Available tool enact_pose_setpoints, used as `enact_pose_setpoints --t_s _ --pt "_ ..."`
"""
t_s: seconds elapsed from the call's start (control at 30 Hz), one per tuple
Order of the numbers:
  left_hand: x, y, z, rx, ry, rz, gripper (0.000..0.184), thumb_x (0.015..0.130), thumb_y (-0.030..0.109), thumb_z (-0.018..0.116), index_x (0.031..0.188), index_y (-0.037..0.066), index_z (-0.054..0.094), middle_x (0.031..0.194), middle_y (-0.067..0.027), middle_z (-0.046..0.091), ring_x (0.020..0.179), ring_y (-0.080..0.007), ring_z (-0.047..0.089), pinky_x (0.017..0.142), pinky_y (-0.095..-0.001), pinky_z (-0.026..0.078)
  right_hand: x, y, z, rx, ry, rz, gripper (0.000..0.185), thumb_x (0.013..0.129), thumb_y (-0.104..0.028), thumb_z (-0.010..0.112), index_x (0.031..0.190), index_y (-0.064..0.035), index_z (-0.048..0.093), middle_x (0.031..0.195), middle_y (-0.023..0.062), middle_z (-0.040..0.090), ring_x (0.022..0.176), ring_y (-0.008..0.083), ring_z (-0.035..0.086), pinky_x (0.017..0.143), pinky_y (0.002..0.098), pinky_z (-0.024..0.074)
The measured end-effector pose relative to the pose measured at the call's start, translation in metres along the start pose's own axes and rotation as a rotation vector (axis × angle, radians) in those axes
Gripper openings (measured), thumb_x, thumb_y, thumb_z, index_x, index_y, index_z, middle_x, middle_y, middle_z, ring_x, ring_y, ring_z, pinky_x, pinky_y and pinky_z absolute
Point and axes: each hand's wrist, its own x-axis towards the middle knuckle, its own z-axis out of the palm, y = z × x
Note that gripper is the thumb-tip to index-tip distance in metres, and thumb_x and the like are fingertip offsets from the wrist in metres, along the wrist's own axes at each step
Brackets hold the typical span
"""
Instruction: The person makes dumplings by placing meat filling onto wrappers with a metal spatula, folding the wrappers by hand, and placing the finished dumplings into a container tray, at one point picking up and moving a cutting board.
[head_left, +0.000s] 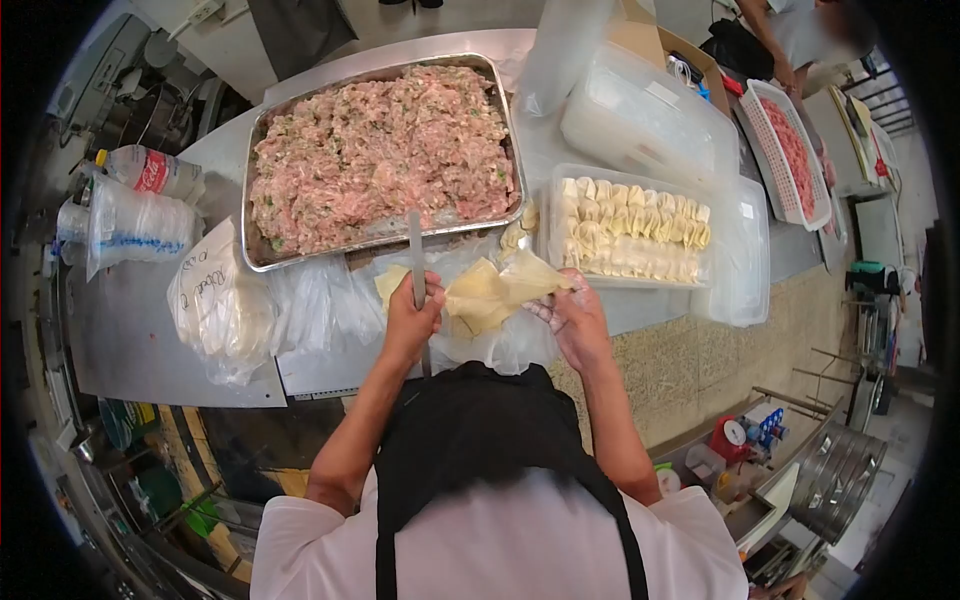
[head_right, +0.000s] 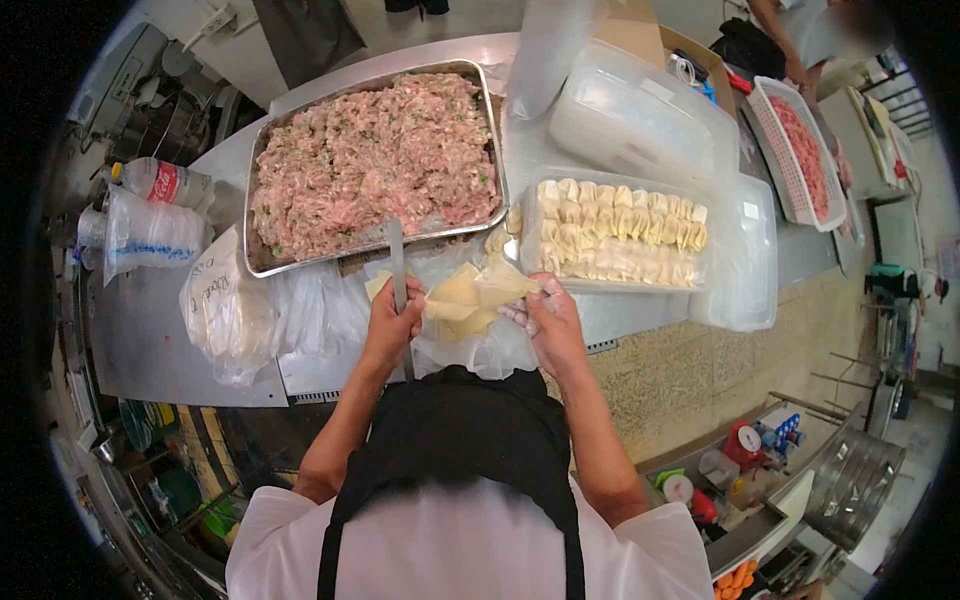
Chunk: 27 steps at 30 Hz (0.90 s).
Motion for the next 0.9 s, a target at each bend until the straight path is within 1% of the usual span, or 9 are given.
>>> enact_pose_setpoints --t_s 0.1,0.2,0.3,0.37,0.4,0.47,0.6,0.77,0.9 --pt "-0.012 0.005 -0.001 0.240 0.059 0.049 0.029 0.089 -0.002 0.061 0.116 0.007 0.055 0.088 -0.0036 0.061 0.057 -0.0131 0.055 0.053 -0.0293 0.048 -0.019 -0.028 0.012 0.140 -0.063 -0.084 0.065 0.103 -0.045 0.046 0.151 -0.0051 0.030 0.151 0.0194 0.041 0.137 0.0362 0.044 0.114 0.0556 0.0332" --pt "-0.022 0.046 -0.003 0.625 0.003 0.291 0.028 0.086 -0.005 0.061 0.111 0.006 0.056 0.080 -0.0034 0.058 0.059 -0.0098 0.054 0.054 -0.0300 0.047 -0.026 -0.061 0.033 0.882 -0.067 -0.137 0.070 0.104 -0.049 0.038 0.152 -0.0002 0.024 0.153 0.0236 0.037 0.140 0.0433 0.038 0.114 0.0589 0.0317" --pt "-0.022 0.113 -0.020 0.795 -0.016 0.132 0.030 0.081 -0.008 0.061 0.108 0.005 0.059 0.081 -0.0019 0.058 0.064 -0.0104 0.054 0.058 -0.0256 0.045 -0.016 -0.040 0.021 0.827 -0.172 -0.035 0.068 0.104 -0.044 0.042 0.152 0.0012 0.026 0.153 0.0234 0.036 0.142 0.0456 0.033 0.115 0.0600 0.0287" --pt "0.001 0.137 -0.043 1.147 0.045 0.475 0.025 0.075 -0.006 0.063 0.098 0.003 0.065 0.079 -0.0093 0.061 0.071 -0.0216 0.063 0.063 -0.0349 0.050 -0.015 -0.037 0.029 0.693 -0.132 0.000 0.066 0.103 -0.041 0.043 0.151 0.0018 0.027 0.153 0.0236 0.036 0.142 0.0460 0.033 0.116 0.0603 0.0279" --pt "0.013 0.147 -0.049 1.149 0.058 0.481 0.025 0.075 -0.006 0.063 0.098 0.003 0.065 0.079 -0.0093 0.061 0.071 -0.0216 0.063 0.063 -0.0349 0.050 -0.014 -0.035 0.032 0.561 -0.082 0.034 0.065 0.103 -0.037 0.045 0.151 0.0025 0.028 0.153 0.0237 0.036 0.142 0.0464 0.032 0.116 0.0606 0.0270" --pt "0.036 0.162 -0.057 1.549 0.190 0.657 0.020 0.069 -0.002 0.063 0.088 0.001 0.068 0.085 -0.0171 0.065 0.077 -0.0350 0.065 0.068 -0.0451 0.051 -0.017 -0.042 0.040 0.608 -0.148 -0.022 0.064 0.103 -0.034 0.046 0.150 0.0036 0.028 0.152 0.0239 0.037 0.142 0.0465 0.033 0.116 0.0596 0.0277" --pt "0.070 0.152 -0.051 1.668 0.103 0.468 0.015 0.065 0.000 0.063 0.078 0.001 0.069 0.087 -0.0190 0.067 0.081 -0.0417 0.064 0.071 -0.0515 0.049 -0.013 -0.041 0.042 0.543 -0.107 -0.080 0.060 0.103 -0.030 0.046 0.149 0.0042 0.029 0.150 0.0237 0.041 0.139 0.0454 0.039 0.117 0.0554 0.0297" --pt "0.080 0.166 -0.042 1.569 -0.272 0.461 0.015 0.062 -0.003 0.063 0.074 0.001 0.070 0.073 -0.0185 0.067 0.073 -0.0400 0.065 0.066 -0.0438 0.052 -0.002 -0.024 0.036 0.426 -0.037 -0.094 0.056 0.105 -0.029 0.042 0.150 0.0016 0.030 0.148 0.0219 0.044 0.137 0.0405 0.043 0.115 0.0519 0.0337" --pt "0.072 0.181 -0.054 1.223 -0.194 0.203 0.018 0.067 0.000 0.063 0.080 0.005 0.075 0.078 -0.0222 0.067 0.074 -0.0410 0.065 0.070 -0.0463 0.053 0.004 -0.023 0.043 0.406 -0.038 -0.113 0.053 0.107 -0.030 0.039 0.149 0.0006 0.032 0.146 0.0202 0.046 0.134 0.0366 0.047 0.113 0.0494 0.0381"
